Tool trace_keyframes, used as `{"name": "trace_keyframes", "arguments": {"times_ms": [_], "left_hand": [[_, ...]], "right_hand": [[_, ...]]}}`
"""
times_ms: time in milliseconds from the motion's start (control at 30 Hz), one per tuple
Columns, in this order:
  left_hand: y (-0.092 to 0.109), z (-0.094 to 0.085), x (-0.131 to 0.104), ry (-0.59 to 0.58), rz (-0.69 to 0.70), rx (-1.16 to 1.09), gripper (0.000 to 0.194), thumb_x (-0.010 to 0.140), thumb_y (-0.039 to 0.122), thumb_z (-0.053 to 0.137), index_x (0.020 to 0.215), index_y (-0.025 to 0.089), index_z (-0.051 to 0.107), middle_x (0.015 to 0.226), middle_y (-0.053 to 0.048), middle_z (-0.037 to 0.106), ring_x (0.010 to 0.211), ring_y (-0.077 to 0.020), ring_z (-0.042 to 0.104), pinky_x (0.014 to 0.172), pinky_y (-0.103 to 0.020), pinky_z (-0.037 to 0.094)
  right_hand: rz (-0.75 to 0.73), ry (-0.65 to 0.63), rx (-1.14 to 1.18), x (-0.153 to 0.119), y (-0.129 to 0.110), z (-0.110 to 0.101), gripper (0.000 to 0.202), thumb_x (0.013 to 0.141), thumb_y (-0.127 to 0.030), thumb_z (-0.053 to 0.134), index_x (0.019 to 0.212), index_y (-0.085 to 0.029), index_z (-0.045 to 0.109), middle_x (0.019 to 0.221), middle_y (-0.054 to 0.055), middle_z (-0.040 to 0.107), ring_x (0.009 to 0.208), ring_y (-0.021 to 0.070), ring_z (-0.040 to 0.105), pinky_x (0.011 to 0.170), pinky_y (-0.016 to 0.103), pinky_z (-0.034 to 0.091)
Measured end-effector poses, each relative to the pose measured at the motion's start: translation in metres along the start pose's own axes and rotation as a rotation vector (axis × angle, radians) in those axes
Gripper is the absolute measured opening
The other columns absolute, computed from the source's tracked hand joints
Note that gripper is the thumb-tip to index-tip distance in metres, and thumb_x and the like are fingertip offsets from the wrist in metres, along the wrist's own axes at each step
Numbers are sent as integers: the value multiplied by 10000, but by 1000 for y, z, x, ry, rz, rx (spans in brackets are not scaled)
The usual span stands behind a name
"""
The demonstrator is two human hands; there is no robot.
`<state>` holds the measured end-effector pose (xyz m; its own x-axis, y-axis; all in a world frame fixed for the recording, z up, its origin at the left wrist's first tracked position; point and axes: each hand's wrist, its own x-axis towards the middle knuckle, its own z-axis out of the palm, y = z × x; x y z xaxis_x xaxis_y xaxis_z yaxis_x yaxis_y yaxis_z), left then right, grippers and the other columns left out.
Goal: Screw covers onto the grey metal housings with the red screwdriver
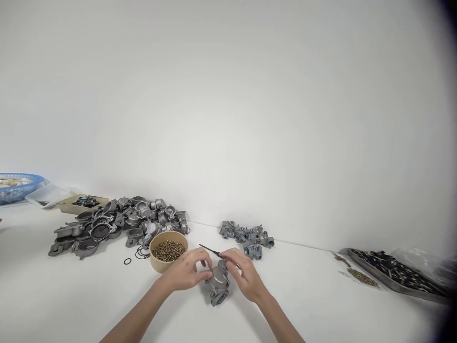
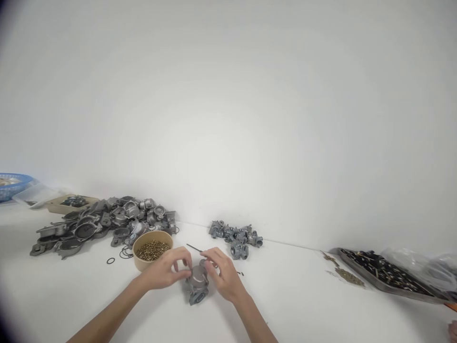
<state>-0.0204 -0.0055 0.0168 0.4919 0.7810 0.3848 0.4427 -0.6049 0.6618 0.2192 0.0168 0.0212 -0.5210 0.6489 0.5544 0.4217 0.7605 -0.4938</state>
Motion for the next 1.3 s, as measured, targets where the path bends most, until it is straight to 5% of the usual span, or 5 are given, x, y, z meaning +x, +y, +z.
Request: {"name": "trace_keyframes", "arguments": {"times_ms": [200,667,967,1167,1300], "left_hand": [[-13,0,2,-50,-65,13,189,819,385,691,832,200,731,840,-9,736,803,-165,648,746,-244,482],[-17,6,7,-2,-178,-53,141,764,289,674,776,194,778,804,-15,757,802,-186,658,777,-253,462],[-18,7,8,18,-88,-90,125,804,270,665,807,205,772,850,-17,736,795,-163,639,715,-229,452],[-15,-2,2,74,-49,5,341,988,309,394,1134,300,702,947,-14,686,790,-146,611,750,-254,455],[-22,4,-4,-104,-83,171,327,975,321,424,1195,360,663,1088,-4,679,961,-196,620,837,-287,446]], "right_hand": [[45,-179,-118,-4,-21,10,465,742,-414,780,1172,-293,649,1161,66,615,937,246,622,821,353,499],[41,-186,-95,-3,-19,13,291,741,-384,798,1000,-289,707,1211,32,616,971,227,628,842,321,476],[73,-209,-27,0,-20,9,258,728,-302,789,977,-266,734,1101,38,655,883,210,642,705,280,524],[252,82,-61,-7,40,-49,419,780,-459,718,1126,-223,722,1321,123,588,1134,307,599,771,349,599],[335,341,-314,-11,105,-113,453,785,-534,655,1079,-194,720,1306,130,601,1095,307,626,819,382,588]]}}
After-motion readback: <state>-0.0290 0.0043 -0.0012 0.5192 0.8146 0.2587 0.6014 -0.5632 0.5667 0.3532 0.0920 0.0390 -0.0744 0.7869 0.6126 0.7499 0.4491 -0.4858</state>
